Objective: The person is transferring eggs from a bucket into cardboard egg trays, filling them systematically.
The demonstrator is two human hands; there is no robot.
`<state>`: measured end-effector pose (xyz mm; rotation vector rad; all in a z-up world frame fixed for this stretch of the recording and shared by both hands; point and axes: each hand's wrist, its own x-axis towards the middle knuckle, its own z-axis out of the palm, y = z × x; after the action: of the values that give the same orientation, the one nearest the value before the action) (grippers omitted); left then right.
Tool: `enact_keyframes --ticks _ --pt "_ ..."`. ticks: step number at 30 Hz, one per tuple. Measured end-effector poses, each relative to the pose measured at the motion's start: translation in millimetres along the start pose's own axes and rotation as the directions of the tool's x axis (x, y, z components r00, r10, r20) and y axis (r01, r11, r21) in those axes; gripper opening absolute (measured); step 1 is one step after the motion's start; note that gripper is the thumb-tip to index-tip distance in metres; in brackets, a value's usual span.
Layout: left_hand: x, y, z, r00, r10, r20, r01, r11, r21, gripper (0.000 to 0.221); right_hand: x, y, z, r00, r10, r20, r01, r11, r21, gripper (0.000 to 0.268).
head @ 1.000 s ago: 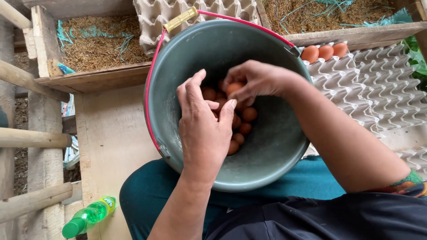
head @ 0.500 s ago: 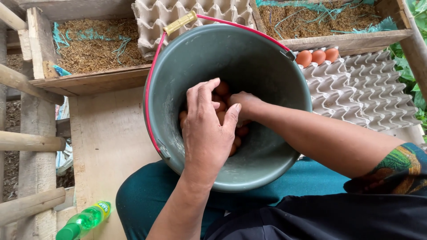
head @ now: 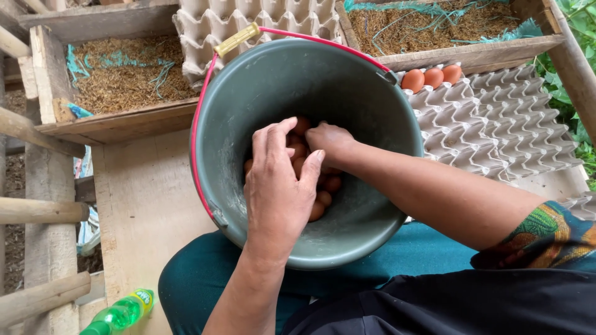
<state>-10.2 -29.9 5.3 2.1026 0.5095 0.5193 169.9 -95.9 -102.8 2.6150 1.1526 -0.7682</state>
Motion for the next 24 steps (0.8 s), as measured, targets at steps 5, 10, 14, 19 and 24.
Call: enact_keyframes --ticks 5,10,14,19,24 --pt "-2.5 -0.8 1.1 0.999 0.016 -0.041 -0.013 0.998 0.066 0.052 -54.4 5.8 -37.2 0.888 -0.11 -0.446 0.153 0.986 0.061 0.014" --pt "0.6 -6.1 6.6 0.995 -0.088 -0.037 0.095 0.941 0.325 0.053 -102.9 64.3 -80.1 0.374 0.114 -0.92 0.25 0.943 0.218 0.005" --pt "3.9 -16.0 14.9 0.992 -0.095 -0.079 0.123 0.843 0.524 0.052 -24.5 189.2 -37.1 0.47 0.308 -0.827 -0.128 0.951 0.282 0.01" --pt "5.3 -17.8 16.2 0.985 -0.147 -0.09 0.172 0.791 0.587 0.047 31.7 226.2 1.0 0.648 0.594 -0.477 -0.354 0.789 0.501 0.041" --pt "3.1 -11.7 13.0 0.995 -0.091 -0.048 0.103 0.845 0.525 0.042 28.8 206.3 5.4 0.654 0.543 -0.527 -0.339 0.833 0.438 0.018"
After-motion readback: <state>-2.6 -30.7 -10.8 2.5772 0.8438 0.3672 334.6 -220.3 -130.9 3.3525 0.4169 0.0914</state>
